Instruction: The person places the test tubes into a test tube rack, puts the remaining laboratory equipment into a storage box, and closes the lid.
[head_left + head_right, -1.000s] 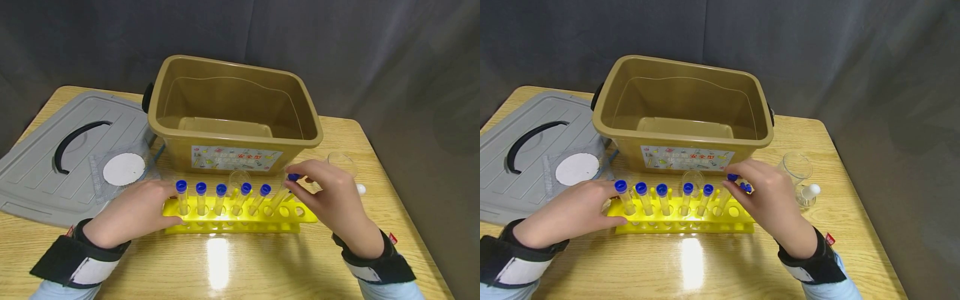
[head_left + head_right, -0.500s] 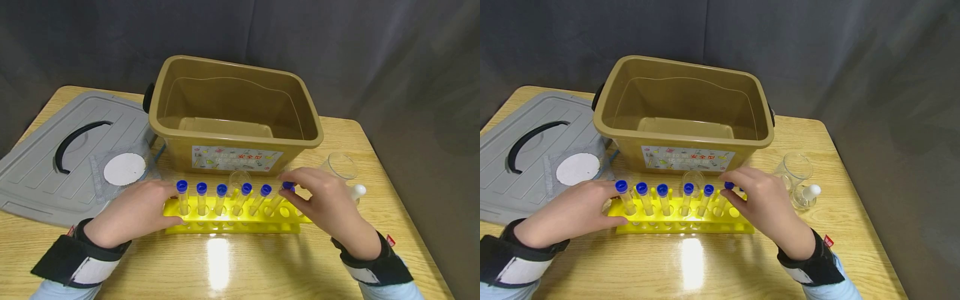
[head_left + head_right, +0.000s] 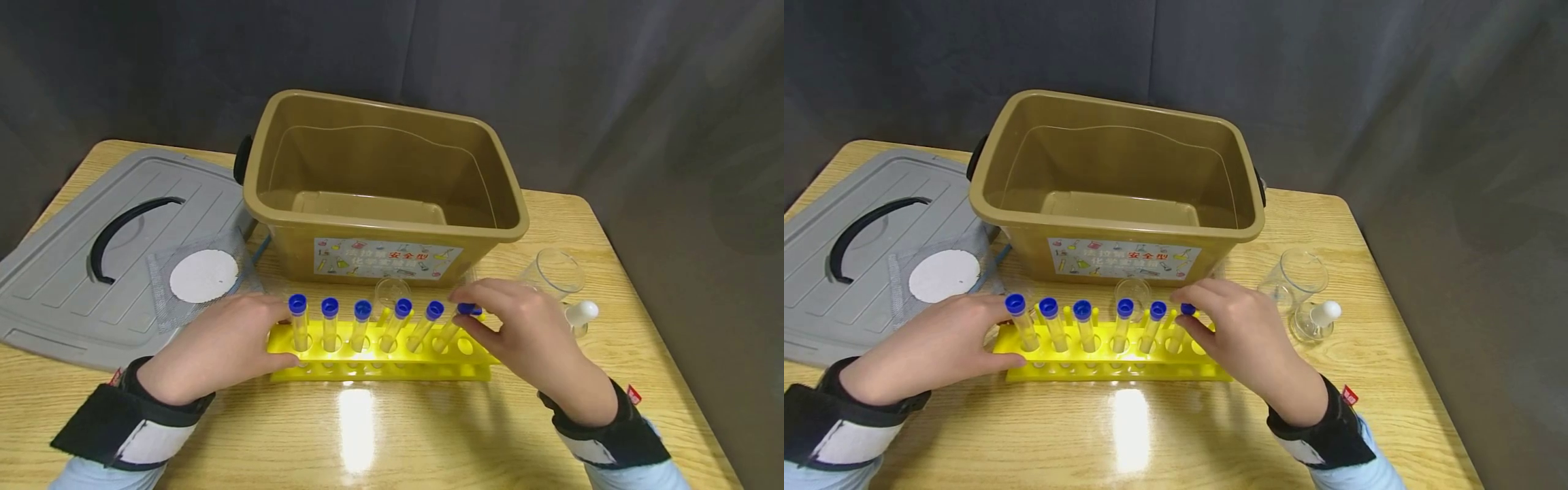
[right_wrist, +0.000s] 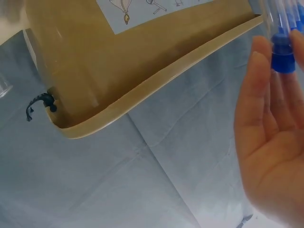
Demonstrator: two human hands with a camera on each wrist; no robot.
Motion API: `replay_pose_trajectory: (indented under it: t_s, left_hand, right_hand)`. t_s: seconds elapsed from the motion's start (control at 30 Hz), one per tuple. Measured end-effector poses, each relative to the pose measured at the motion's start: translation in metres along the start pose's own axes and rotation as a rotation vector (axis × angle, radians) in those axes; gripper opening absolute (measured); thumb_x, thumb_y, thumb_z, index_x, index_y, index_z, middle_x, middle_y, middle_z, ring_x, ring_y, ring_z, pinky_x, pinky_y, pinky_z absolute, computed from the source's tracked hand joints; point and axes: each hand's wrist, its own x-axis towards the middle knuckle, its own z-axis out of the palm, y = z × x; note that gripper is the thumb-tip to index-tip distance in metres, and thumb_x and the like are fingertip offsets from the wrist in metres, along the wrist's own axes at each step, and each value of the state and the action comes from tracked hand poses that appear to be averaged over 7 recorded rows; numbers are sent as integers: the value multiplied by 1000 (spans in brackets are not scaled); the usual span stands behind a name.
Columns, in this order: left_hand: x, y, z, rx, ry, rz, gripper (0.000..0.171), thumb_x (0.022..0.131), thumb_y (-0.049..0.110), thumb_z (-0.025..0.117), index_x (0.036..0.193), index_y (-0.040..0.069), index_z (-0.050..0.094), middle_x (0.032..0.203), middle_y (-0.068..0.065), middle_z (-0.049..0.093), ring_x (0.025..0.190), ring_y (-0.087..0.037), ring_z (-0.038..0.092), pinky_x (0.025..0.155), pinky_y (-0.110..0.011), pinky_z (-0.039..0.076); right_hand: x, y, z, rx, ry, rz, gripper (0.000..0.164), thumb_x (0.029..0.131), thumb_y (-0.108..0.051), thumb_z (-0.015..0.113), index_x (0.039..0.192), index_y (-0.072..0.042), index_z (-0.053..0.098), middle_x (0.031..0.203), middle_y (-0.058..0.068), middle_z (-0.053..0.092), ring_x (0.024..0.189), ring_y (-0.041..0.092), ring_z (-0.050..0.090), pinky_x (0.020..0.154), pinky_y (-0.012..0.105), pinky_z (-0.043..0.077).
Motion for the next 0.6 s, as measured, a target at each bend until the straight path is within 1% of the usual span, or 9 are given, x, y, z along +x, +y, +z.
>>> replay_pose_trajectory:
  t_s: [0.27, 0.5, 0.6]
  left_hand:
    - [1, 1, -1, -3, -17, -14, 44, 65, 38, 83, 95, 11, 68, 95, -4, 70, 76, -17, 57, 71, -38, 49]
    - [0, 1, -1, -10, -3, -6, 41, 64, 37, 84, 92, 11, 67, 88, -1, 68, 72, -14, 54, 66, -34, 47]
    - [0, 0, 0, -13, 3, -2, 41, 64, 37, 84, 91, 11, 67, 87, 0, 68, 72, -14, 54, 66, -34, 47]
  right_hand:
    - [-2, 0, 2, 22, -50, 27, 30, 67, -2, 81, 94, -10, 70, 90, 0, 72, 76, 13, 68, 63, 29, 54]
    - [-4, 2, 4, 22, -57, 13, 31, 67, -2, 81, 95, -10, 69, 91, 1, 71, 76, 14, 68, 64, 29, 55]
    - [-5, 3, 4, 21, -66, 0, 31, 68, -3, 80, 96, -10, 69, 92, 1, 71, 76, 13, 68, 63, 29, 54]
